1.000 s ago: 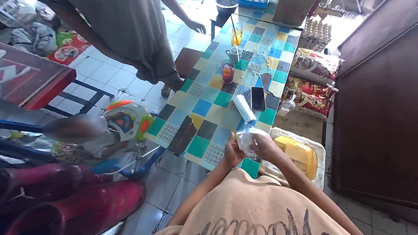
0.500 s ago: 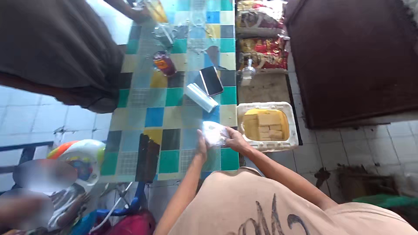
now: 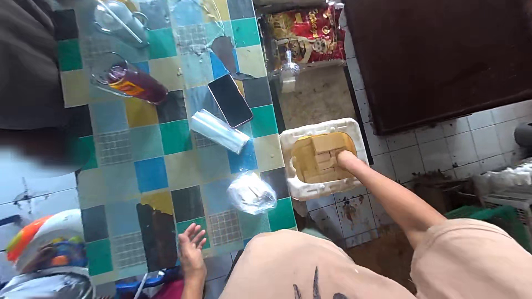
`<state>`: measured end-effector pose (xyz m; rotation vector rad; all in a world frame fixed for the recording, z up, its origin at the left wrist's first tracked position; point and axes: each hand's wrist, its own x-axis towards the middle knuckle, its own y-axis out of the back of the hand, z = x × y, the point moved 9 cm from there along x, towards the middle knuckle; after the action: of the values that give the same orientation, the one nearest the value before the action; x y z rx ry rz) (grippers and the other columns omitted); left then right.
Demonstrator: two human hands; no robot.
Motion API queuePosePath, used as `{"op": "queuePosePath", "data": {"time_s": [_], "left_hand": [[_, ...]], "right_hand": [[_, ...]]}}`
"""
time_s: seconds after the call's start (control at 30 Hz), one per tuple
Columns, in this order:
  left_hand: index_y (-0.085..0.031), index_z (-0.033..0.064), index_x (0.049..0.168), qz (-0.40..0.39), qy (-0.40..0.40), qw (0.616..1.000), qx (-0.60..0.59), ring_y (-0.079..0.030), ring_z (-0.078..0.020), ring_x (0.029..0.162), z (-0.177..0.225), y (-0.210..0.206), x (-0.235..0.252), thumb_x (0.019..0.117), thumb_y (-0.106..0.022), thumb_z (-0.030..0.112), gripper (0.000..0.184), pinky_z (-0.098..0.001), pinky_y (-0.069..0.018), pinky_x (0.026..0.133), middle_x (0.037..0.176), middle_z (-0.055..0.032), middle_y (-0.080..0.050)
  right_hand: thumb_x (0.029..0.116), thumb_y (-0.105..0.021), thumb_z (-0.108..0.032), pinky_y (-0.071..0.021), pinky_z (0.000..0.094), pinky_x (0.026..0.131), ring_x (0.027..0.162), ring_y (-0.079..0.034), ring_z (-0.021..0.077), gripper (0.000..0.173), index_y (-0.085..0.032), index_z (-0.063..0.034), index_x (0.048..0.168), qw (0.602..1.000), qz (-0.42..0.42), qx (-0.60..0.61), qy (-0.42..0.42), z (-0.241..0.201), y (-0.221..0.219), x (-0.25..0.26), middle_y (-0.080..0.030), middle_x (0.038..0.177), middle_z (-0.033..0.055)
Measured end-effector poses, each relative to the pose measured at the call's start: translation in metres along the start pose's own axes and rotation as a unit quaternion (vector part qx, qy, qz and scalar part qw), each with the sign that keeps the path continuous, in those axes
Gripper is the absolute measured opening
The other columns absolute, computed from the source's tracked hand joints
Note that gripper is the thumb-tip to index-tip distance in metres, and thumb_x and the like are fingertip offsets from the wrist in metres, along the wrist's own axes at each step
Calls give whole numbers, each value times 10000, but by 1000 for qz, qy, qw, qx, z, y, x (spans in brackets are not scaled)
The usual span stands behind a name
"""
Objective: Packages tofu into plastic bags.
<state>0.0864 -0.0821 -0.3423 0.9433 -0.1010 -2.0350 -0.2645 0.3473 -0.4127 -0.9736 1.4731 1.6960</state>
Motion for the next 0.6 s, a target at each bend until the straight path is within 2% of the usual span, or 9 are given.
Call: {"op": "queuePosePath", "data": {"time_s": [0.1,0.2,0.3,0.43,0.5,0.57,0.6], "left_hand": [[-411,-65,1430,-4,-1,1000,-1,-605,-131,1064,-3,6,-4,1105,-80,376,640,-304,-493,880,1313,-147,-556],[-427,-60,1403,-4,-7,1000,-6,-628,-82,1011,-1,4,-5,1105,-105,356,604,-259,-513,840,1245,-97,-590],[-434,-57,1397,-7,-7,1000,-2,-629,-85,1002,3,-3,-5,1105,-100,337,593,-257,-513,838,1232,-95,-589],[-451,-48,1371,-5,-14,1000,-6,-639,-73,973,8,-7,-7,1105,-114,334,575,-238,-518,806,1196,-72,-604],[-440,-50,1372,-5,-17,1000,-8,-641,-64,951,8,-6,-8,1104,-111,319,563,-232,-524,793,1176,-56,-601],[-435,-57,1373,-1,-19,1000,-11,-646,-62,942,8,-4,-9,1106,-120,309,553,-234,-530,788,1164,-55,-605],[-436,-56,1374,1,-16,1000,-11,-647,-63,941,7,-4,-11,1108,-122,307,548,-235,-530,787,1164,-56,-607]], "right_hand": [[1025,-568,-41,-411,621,1108,1347,-518,482,325,-595,153,1285,999,-43,-32,-7,2,-16,12,-556,1400,339],[968,-631,19,-441,647,1068,1313,-530,511,374,-577,132,1321,1000,-5,8,3,11,-21,23,-526,1418,348],[909,-703,27,-442,667,1053,1311,-517,530,556,-496,97,1420,1000,-1,25,8,14,-25,30,-484,1458,345],[887,-750,-41,-438,673,1050,1312,-525,523,642,-462,73,1450,1000,-19,4,-16,18,-28,30,-558,1378,346],[872,-767,-41,-416,694,1054,1324,-493,555,684,-440,73,1462,1000,-3,17,-23,18,-25,25,-551,1366,368],[864,-779,-45,-367,704,1089,1345,-462,558,616,-513,105,1399,1000,0,21,-10,15,-25,20,-548,1375,365],[876,-775,-70,-374,694,1086,1342,-479,536,542,-570,117,1341,1000,-17,5,-8,13,-26,18,-560,1375,352]]}}
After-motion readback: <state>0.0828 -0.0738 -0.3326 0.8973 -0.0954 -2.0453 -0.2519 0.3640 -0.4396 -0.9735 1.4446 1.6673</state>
